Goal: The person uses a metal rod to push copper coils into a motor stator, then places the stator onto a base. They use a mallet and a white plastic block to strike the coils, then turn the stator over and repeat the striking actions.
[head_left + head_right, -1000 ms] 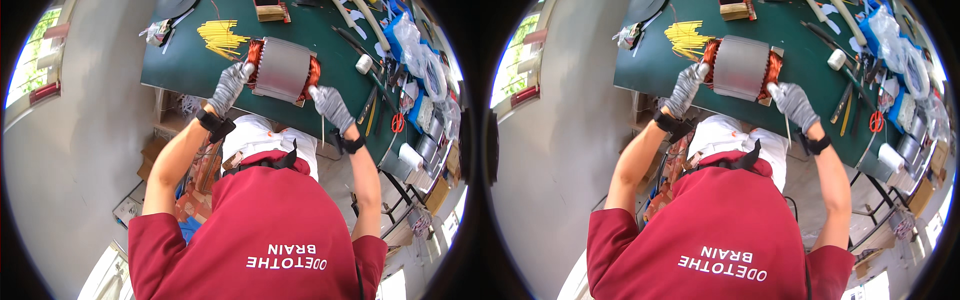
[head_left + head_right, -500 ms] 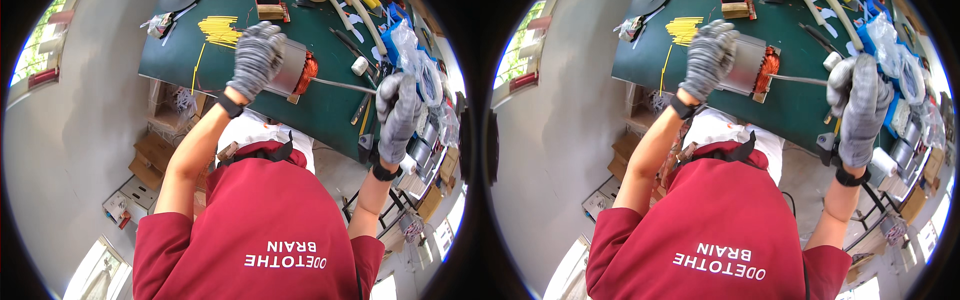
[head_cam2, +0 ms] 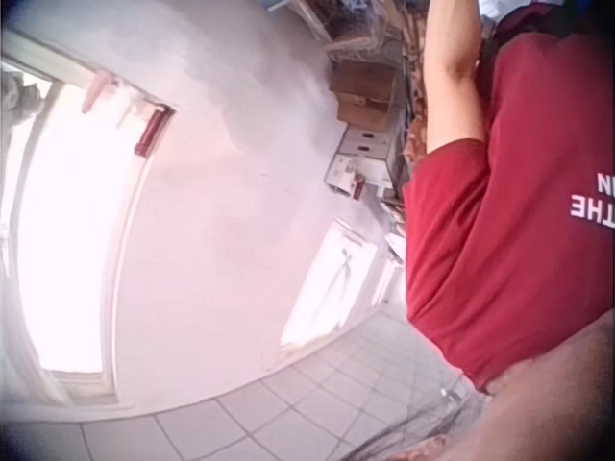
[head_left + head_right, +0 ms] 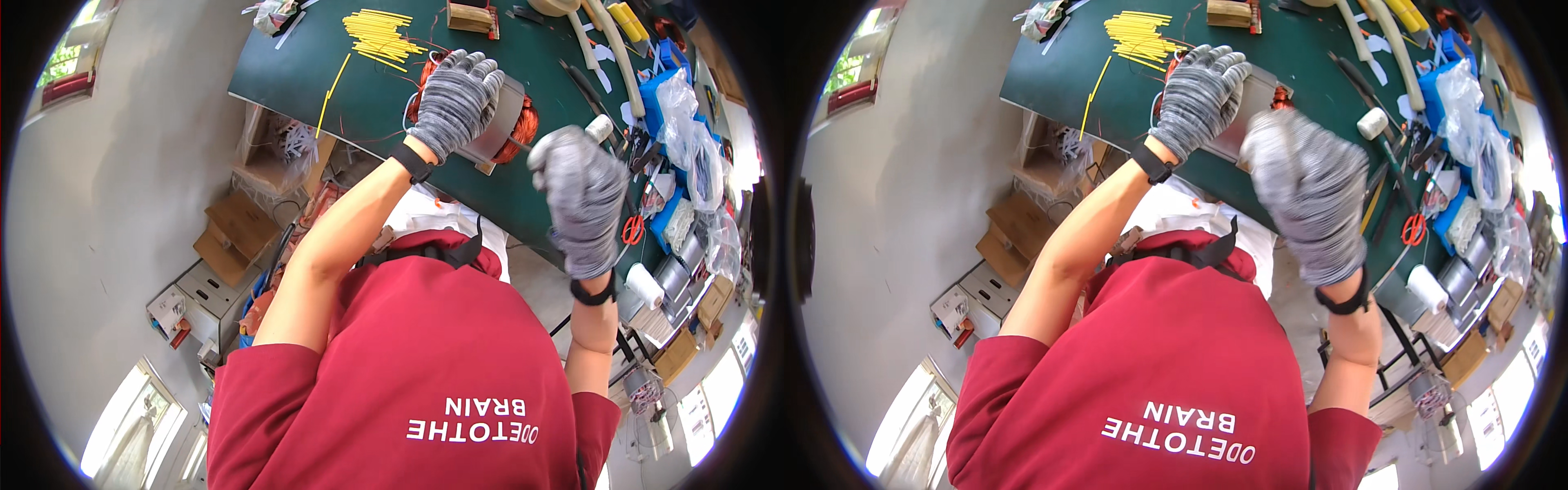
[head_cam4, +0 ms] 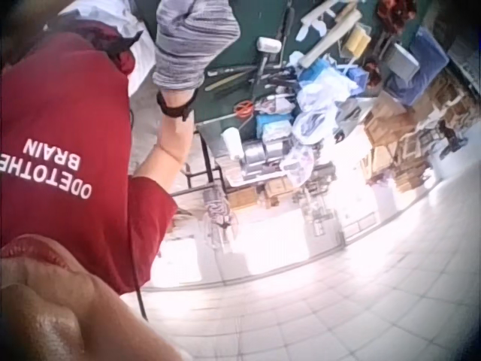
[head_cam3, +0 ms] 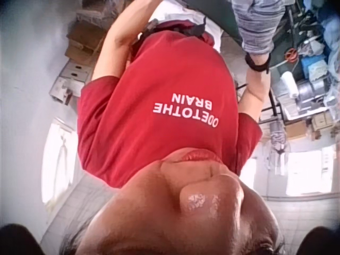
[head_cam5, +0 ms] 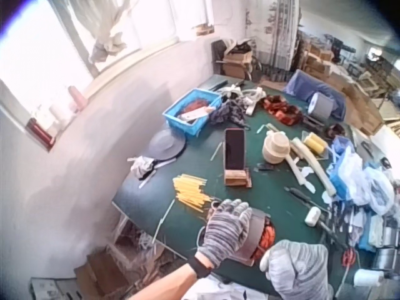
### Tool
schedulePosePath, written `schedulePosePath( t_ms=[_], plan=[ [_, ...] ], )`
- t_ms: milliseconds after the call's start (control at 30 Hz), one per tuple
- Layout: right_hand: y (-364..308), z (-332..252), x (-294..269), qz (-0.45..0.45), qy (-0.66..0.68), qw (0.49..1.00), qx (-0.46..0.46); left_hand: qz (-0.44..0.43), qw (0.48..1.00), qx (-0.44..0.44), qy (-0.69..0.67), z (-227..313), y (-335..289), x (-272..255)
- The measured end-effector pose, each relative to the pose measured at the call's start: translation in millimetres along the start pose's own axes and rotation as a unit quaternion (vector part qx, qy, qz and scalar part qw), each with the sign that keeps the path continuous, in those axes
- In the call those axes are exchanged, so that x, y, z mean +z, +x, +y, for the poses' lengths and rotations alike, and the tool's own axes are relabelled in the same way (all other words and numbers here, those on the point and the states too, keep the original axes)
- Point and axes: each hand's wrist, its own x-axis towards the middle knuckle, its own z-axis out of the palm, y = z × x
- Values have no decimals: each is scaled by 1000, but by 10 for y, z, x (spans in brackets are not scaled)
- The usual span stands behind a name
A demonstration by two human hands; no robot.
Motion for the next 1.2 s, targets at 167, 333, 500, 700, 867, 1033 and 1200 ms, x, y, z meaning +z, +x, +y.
schedulePosePath(
  t_ms=[167,333,500,700,867,1033,1200],
  plan=[
    [-643,531,-130,74,177,973,125,0,1000,-11,-17,-46,-56,-56],
    [-815,972,-76,223,392,891,54,14,999,2,-32,20,-14,-40],
    [-666,593,-391,185,140,973,5,13,1000,-9,0,15,-65,-12],
    [-184,-54,-515,198,332,921,-46,-78,995,14,57,556,43,63],
    [269,-328,-5,41,158,986,37,-103,993,3,55,592,-3,117],
    [509,-397,117,-15,121,989,79,-30,999,1,-38,583,-47,246],
    [602,-463,255,-60,115,988,84,29,981,-37,-187,584,-46,395]
  ],
)
